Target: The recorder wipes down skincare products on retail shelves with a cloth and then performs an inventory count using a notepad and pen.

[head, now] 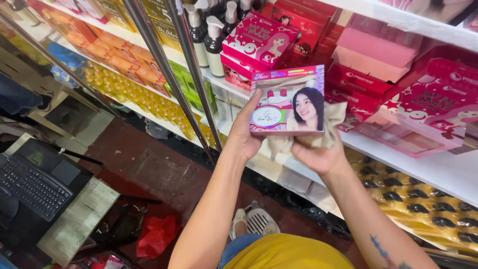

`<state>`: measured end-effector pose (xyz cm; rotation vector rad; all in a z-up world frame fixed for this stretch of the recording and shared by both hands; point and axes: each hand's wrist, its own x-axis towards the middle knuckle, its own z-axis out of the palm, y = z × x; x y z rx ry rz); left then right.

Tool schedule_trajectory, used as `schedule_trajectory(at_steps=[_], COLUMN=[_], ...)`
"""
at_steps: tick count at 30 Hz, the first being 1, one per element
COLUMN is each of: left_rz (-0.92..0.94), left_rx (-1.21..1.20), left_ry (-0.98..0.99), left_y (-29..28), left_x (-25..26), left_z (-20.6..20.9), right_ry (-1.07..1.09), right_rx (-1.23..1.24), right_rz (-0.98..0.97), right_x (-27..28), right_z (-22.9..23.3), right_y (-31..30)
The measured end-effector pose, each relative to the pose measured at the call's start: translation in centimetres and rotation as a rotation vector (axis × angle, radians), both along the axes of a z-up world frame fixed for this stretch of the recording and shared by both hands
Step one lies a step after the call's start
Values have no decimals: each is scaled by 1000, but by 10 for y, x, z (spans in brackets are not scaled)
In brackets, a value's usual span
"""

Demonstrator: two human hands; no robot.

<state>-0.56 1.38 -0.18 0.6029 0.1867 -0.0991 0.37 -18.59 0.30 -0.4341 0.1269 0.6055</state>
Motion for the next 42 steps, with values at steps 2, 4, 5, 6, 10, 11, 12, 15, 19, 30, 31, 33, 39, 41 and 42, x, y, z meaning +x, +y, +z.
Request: schedule_trajectory(at_steps=[2,4,5,6,10,11,12,15,19,30,31,33,39,41,42], left_rz=[5,11,-10,-31,-31,-31,-31,-26,-35,45,46,46,238,212,183], left_rx=[20,41,52,63,126,141,155,22,18,162,163,142,700,664,632], left_ry=[22,42,75,108,1,39,77,-89,-169,-98,-112,-233,-608,-690,-752], left_y=[11,25,33,42,53,48,44,29,28,65,66,69,80,87,91], left_x=[4,3,-2,-6,-10,-9,-8,16,27,-22,-20,-17,14,26,32], left_z=[1,13,24,34,42,46,51,5,-32,80,89,106,161,182,193], right_ry=[22,42,-44,-131,-493,-759,-1027,-1721,-1736,-682,-695,-653,-1000,-1113,-1210], right_rx=[-40,-79,-179,-280,-754,-1005,-1253,-1610,-1740,-929,-928,-894,-922,-967,-1012], right_rz=[1,4,-19,-42,-222,-310,-401,-491,-403,-172,-180,-145,-473,-557,-630], right_x=[-4,-4,-5,-5,-27,-35,-43,-52,-45,0,-9,-25,-26,-21,-19], right_z=[-2,7,18,29,88,99,110,101,92,85,97,122,177,190,197], right_y=[-13,-24,-29,-34,-17,-4,9,56,77,2,10,27,41,45,47])
